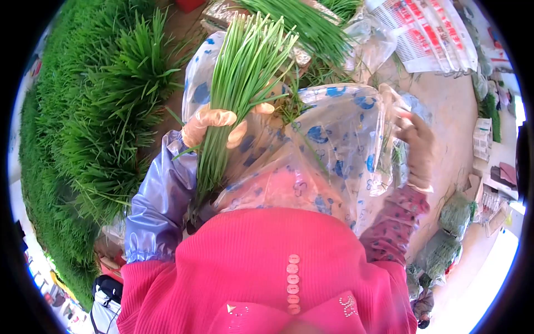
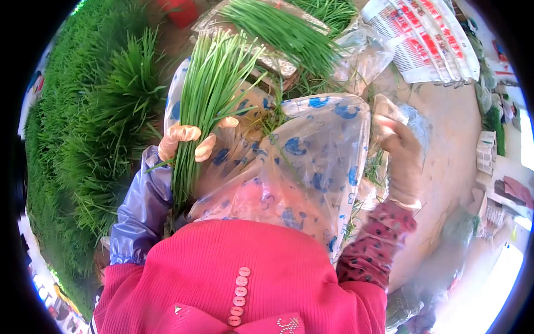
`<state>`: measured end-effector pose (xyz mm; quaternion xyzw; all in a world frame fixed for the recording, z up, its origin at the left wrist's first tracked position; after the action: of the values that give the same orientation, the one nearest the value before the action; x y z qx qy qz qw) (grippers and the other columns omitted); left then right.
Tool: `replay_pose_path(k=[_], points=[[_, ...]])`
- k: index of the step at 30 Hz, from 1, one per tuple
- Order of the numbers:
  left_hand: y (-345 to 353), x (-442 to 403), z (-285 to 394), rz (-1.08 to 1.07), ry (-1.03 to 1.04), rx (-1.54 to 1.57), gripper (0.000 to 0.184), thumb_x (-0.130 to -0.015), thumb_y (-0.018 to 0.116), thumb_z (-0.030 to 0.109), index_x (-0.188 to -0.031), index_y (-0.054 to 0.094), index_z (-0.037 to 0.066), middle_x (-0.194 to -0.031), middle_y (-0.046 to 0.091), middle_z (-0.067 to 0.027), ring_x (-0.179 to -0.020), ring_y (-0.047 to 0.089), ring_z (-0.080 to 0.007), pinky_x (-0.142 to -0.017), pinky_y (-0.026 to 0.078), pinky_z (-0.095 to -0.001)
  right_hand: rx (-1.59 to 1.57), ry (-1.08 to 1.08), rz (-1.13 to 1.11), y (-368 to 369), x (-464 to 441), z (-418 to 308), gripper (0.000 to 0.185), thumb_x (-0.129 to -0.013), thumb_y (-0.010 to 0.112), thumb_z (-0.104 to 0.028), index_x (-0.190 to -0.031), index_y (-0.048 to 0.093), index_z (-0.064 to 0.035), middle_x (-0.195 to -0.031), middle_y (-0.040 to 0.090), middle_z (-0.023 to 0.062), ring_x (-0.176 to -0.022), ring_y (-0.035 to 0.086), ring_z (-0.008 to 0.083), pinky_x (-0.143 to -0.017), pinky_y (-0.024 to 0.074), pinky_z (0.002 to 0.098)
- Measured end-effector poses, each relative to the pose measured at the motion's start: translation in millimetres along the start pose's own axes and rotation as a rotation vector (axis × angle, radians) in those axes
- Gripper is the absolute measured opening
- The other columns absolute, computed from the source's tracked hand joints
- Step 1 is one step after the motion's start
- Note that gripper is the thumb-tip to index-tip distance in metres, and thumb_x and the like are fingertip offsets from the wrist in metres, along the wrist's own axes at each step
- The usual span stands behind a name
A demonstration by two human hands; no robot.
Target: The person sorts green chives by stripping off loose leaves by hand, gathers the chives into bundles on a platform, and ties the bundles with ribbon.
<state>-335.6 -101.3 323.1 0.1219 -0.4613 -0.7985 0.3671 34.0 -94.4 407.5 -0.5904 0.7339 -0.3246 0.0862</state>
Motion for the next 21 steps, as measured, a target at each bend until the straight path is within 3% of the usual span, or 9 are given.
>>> replay_pose_path(k=[4, 7, 10, 14, 15, 16, 18, 19, 21], points=[[11, -7, -9, -0.061, -0.098, 0.134, 0.080, -0.076, 0.071, 0.021, -0.138, 0.030, -0.009, -0.110, 0.059, -0.0244, -0.055, 0.051, -0.0139, -0.047, 0.042, -0.0260, -0.379, -0.196, -0.476, 133, 12, -69, 0.034, -0.088, 0.058, -0.022, -0.112, 0.064, 0.0002, -0.096, 0.065, 0.0056, -0.089, 0.059, 0.0127, -0.078, 0.0475, 0.0264], [22, -9, -5, -0.029, -0.051, 0.090, 0.074, -0.077, 0.070, 0.024, -0.135, 0.036, -0.006, -0.122, 0.054, -0.0269, -0.054, 0.052, -0.0123, -0.046, 0.044, -0.0227, -0.352, -0.083, -0.676, 197, -6, -57, 0.039, -0.090, 0.060, -0.032, -0.113, 0.063, -0.0006, -0.093, 0.064, 0.0050, -0.080, 0.057, 0.0113, -0.072, 0.0477, 0.0262], [25, -8, -1, -0.027, -0.001, 0.060, 0.073, -0.076, 0.071, 0.024, -0.135, 0.037, -0.004, -0.126, 0.053, -0.0271, -0.055, 0.056, -0.0144, -0.048, 0.048, -0.0230, -0.225, -0.023, -0.530, 189, -13, -62, 0.041, -0.088, 0.063, -0.036, -0.109, 0.065, -0.0007, -0.083, 0.062, 0.0019, -0.071, 0.053, 0.0098, -0.064, 0.0441, 0.0249], [22, -9, -3, -0.016, 0.000, 0.069, 0.074, -0.075, 0.072, 0.025, -0.134, 0.038, -0.004, -0.120, 0.057, -0.0252, -0.056, 0.057, -0.0139, -0.048, 0.048, -0.0227, 0.012, -0.322, -0.269, 152, 12, -116, 0.027, -0.080, 0.071, -0.028, -0.083, 0.065, -0.0016, -0.066, 0.057, 0.0000, -0.065, 0.051, 0.0072, -0.060, 0.0414, 0.0240], [24, -9, -3, -0.005, 0.000, 0.055, 0.075, -0.075, 0.073, 0.026, -0.134, 0.038, -0.004, -0.117, 0.059, -0.0243, -0.055, 0.056, -0.0130, -0.047, 0.046, -0.0220, -0.101, -0.342, -0.254, 154, 11, -107, 0.029, -0.073, 0.075, -0.026, -0.086, 0.063, -0.0029, -0.083, 0.063, 0.0038, -0.067, 0.054, 0.0107, -0.063, 0.0448, 0.0261], [26, -10, -3, 0.006, 0.000, 0.041, 0.075, -0.074, 0.073, 0.027, -0.133, 0.038, -0.005, -0.114, 0.060, -0.0235, -0.054, 0.055, -0.0122, -0.046, 0.045, -0.0213, -0.099, -0.339, -0.236, 152, 15, -110, 0.029, -0.073, 0.075, -0.026, -0.086, 0.063, -0.0029, -0.083, 0.063, 0.0038, -0.067, 0.054, 0.0107, -0.063, 0.0448, 0.0261], [27, -12, 2, 0.034, 0.041, 0.009, 0.078, -0.074, 0.074, 0.028, -0.133, 0.038, -0.005, -0.110, 0.063, -0.0206, -0.051, 0.051, -0.0094, -0.042, 0.040, -0.0190, 0.078, -0.466, -0.201, 155, 30, -131, 0.039, -0.068, 0.078, -0.026, -0.096, 0.062, -0.0038, -0.109, 0.061, 0.0063, -0.071, 0.059, 0.0171, -0.070, 0.0483, 0.0302], [28, -14, 2, 0.026, 0.045, -0.007, 0.078, -0.073, 0.075, 0.028, -0.134, 0.038, -0.005, -0.108, 0.064, -0.0189, -0.049, 0.047, -0.0079, -0.040, 0.035, -0.0180, 0.089, -0.546, -0.269, 166, 30, -135, 0.049, -0.064, 0.078, -0.014, -0.106, 0.059, 0.0031, -0.130, 0.050, 0.0158, -0.069, 0.059, 0.0127, -0.066, 0.0497, 0.0250], [34, -15, 3, 0.013, 0.038, -0.015, 0.079, -0.073, 0.075, 0.029, -0.134, 0.038, -0.005, -0.109, 0.064, -0.0185, -0.050, 0.048, -0.0077, -0.040, 0.035, -0.0175, 0.068, -0.530, -0.357, 178, 31, -134, 0.049, -0.066, 0.077, -0.014, -0.108, 0.059, 0.0021, -0.131, 0.050, 0.0162, -0.070, 0.059, 0.0130, -0.066, 0.0495, 0.0254]])
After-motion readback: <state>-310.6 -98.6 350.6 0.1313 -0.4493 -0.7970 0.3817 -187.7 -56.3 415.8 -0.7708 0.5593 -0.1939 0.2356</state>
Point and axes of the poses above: each hand's wrist, its own x-axis away from the middle knuckle, its own y-axis out of the palm, z = x × y, the point moved 10 cm from there along -x, towards the middle knuckle
